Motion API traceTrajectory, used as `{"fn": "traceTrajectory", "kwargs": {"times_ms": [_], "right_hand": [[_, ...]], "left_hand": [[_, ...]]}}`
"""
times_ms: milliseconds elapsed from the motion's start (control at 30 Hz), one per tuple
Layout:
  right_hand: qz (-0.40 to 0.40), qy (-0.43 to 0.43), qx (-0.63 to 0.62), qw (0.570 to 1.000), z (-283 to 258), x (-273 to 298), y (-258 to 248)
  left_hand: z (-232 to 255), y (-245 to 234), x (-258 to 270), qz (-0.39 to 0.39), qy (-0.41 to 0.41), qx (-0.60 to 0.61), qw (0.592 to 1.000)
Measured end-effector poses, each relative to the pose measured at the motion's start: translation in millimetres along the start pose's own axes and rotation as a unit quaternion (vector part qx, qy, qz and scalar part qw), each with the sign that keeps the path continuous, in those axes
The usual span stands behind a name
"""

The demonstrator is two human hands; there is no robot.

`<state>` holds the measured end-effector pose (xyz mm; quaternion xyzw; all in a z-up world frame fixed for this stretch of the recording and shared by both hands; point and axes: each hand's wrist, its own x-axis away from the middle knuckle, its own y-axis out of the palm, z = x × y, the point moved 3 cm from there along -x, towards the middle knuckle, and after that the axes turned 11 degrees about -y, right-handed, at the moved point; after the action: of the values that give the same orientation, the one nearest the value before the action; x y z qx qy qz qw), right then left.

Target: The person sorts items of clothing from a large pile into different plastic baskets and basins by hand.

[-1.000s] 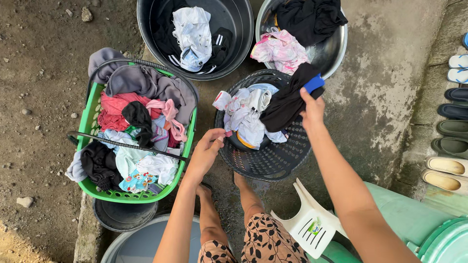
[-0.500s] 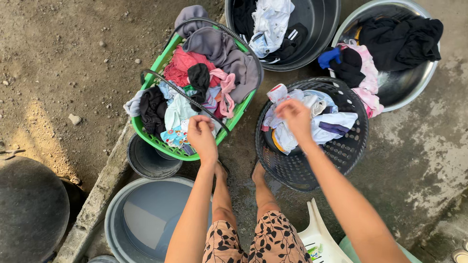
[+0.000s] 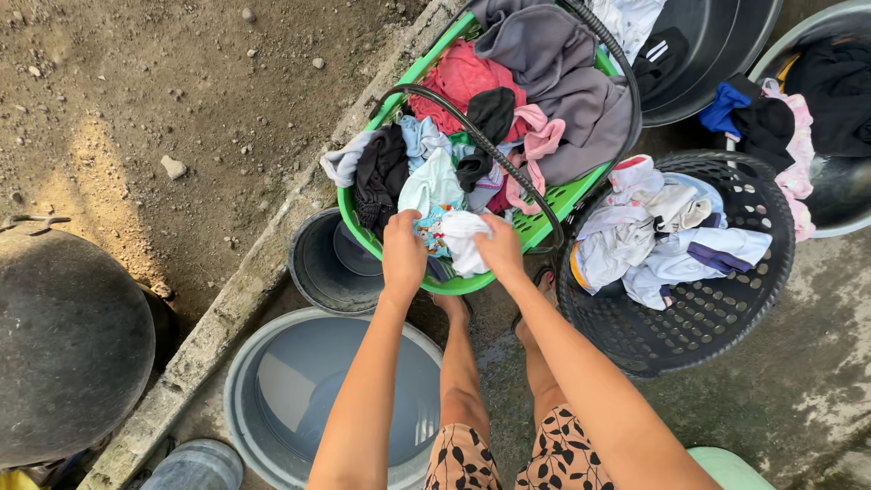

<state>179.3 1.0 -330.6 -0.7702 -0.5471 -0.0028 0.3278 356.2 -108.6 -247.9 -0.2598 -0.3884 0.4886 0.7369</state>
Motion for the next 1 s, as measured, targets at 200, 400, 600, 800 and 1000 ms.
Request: {"fn": "traceTrajectory", "kwargs": {"times_ms": [200, 400, 600, 800, 1000], "right_hand": [[0.127, 0.146, -0.605, 0.772, 17, 24, -34], [0.043, 0.156, -0.463, 0.871, 1, 10, -26], [0.032, 0.159, -0.542, 0.825, -23, 3, -21], [0.067, 0.141, -0.548, 0.822, -25, 11, -23], [0.257, -0.102, -0.028, 0.960, -66, 39, -60]], "left_hand": [[26, 3, -13, -0.053, -0.036, -0.158, 0.985], [-19, 30, -40, -0.160, -0.053, -0.211, 0.963], [-25, 17, -29, -0.019, 0.087, 0.076, 0.993], [-15, -23, -9, -0.103, -0.284, 0.455, 0.838], [-5, -76, 0, 0.051, -0.265, 0.610, 0.745]]}}
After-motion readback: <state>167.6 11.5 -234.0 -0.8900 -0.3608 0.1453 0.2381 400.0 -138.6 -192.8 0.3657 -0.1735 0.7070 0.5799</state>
